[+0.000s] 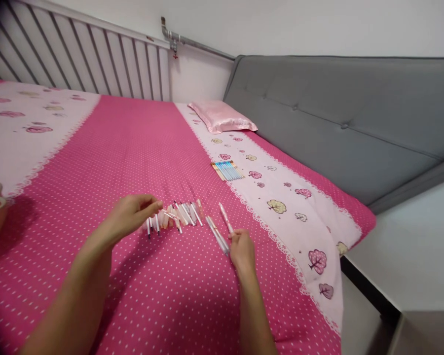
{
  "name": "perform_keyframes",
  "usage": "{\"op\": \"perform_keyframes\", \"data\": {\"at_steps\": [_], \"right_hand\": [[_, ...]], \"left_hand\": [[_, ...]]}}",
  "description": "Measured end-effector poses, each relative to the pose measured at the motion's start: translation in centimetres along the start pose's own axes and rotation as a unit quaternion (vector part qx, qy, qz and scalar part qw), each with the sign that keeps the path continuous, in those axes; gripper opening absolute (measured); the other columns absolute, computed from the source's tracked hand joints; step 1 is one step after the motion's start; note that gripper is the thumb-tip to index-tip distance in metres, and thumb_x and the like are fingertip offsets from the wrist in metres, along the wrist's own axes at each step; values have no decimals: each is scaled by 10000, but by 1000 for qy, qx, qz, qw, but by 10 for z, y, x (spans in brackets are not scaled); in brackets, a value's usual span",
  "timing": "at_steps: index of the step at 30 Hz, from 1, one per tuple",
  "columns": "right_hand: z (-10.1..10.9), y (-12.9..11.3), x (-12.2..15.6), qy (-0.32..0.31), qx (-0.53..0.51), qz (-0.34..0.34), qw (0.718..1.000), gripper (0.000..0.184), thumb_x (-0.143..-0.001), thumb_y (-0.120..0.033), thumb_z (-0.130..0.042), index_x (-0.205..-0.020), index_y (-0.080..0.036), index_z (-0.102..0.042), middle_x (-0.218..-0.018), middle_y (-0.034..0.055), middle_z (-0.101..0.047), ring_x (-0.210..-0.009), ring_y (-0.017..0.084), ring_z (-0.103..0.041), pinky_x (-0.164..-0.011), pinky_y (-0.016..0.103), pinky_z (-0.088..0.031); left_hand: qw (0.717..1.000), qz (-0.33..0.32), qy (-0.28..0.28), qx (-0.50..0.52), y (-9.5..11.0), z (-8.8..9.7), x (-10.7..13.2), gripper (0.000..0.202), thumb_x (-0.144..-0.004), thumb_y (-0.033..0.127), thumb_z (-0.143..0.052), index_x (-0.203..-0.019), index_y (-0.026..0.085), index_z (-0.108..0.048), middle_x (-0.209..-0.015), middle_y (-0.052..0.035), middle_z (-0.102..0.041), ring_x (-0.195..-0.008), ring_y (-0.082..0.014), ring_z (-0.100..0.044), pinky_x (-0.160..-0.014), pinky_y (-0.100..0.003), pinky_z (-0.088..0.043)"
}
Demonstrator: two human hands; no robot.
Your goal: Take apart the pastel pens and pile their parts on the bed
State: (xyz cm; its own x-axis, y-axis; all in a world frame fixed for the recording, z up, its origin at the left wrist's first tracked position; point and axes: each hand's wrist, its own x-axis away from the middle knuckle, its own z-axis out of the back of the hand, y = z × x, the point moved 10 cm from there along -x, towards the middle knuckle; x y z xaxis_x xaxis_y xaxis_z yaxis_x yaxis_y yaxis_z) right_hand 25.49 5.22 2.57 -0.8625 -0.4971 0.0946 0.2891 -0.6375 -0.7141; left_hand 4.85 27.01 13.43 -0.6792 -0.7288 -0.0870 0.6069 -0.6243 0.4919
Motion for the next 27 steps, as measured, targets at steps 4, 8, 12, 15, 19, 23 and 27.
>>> {"op": "perform_keyframes", "data": {"at_steps": [4, 8, 12, 15, 19, 23, 27], "right_hand": [[3, -10, 9, -12, -156, 15, 988, 195, -808, -351, -461, -882, -197, -556, -881, 71, -693, -739, 193, -631, -601, 272, -436], [-4, -21, 19, -43, -229, 4, 972, 200, -781, -386, -513, -859, -208, -559, -830, 58, -689, -741, 205, -627, -624, 292, -450], [-15, -28, 27, -80, -284, -6, 956, 201, -765, -389, -554, -844, -204, -566, -828, 54, -682, -780, 205, -629, -705, 312, -463], [-20, -29, 30, -94, -296, -12, 950, 211, -769, -395, -568, -857, -203, -581, -849, 54, -679, -805, 202, -630, -750, 326, -464], [-22, -29, 32, -97, -304, -8, 948, 211, -756, -401, -593, -833, -205, -590, -805, 41, -671, -789, 191, -627, -768, 325, -467], [-25, -32, 35, -105, -310, -3, 945, 219, -753, -408, -599, -834, -205, -590, -813, 37, -665, -799, 185, -620, -790, 328, -461], [-31, -34, 39, -122, -317, -17, 940, 224, -763, -398, -589, -868, -200, -586, -840, 42, -660, -812, 183, -606, -815, 340, -444]], "left_hand": [[1000, -1, -2, 10, -8, -18, -8, 247, -771, 341, -523, -905, 186, -661, -871, -57, -671, -764, -192, -588, -633, -257, -369], [997, -18, -76, -18, -20, -54, -19, 276, -734, 258, -559, -969, 188, -683, -921, -82, -680, -825, -217, -608, -676, -269, -406], [994, -49, -90, -35, -17, -71, -23, 278, -750, 170, -485, -931, 181, -697, -966, -95, -661, -849, -208, -609, -730, -275, -429], [992, -74, -100, -34, -10, -76, -21, 283, -739, 125, -464, -882, 168, -705, -951, -97, -647, -844, -199, -604, -756, -275, -440], [989, -99, -103, -30, -7, -74, -19, 308, -700, 73, -443, -848, 153, -701, -908, -92, -639, -838, -189, -596, -798, -279, -451], [984, -145, -106, -6, -2, -72, -16, 350, -615, 38, -453, -837, 155, -698, -958, -87, -650, -923, -203, -596, -867, -293, -448], [981, -155, -112, 24, -2, -74, -15, 422, -618, 31, -440, -931, 159, -691, -1027, -82, -672, -969, -208, -604, -875, -295, -450]]}}
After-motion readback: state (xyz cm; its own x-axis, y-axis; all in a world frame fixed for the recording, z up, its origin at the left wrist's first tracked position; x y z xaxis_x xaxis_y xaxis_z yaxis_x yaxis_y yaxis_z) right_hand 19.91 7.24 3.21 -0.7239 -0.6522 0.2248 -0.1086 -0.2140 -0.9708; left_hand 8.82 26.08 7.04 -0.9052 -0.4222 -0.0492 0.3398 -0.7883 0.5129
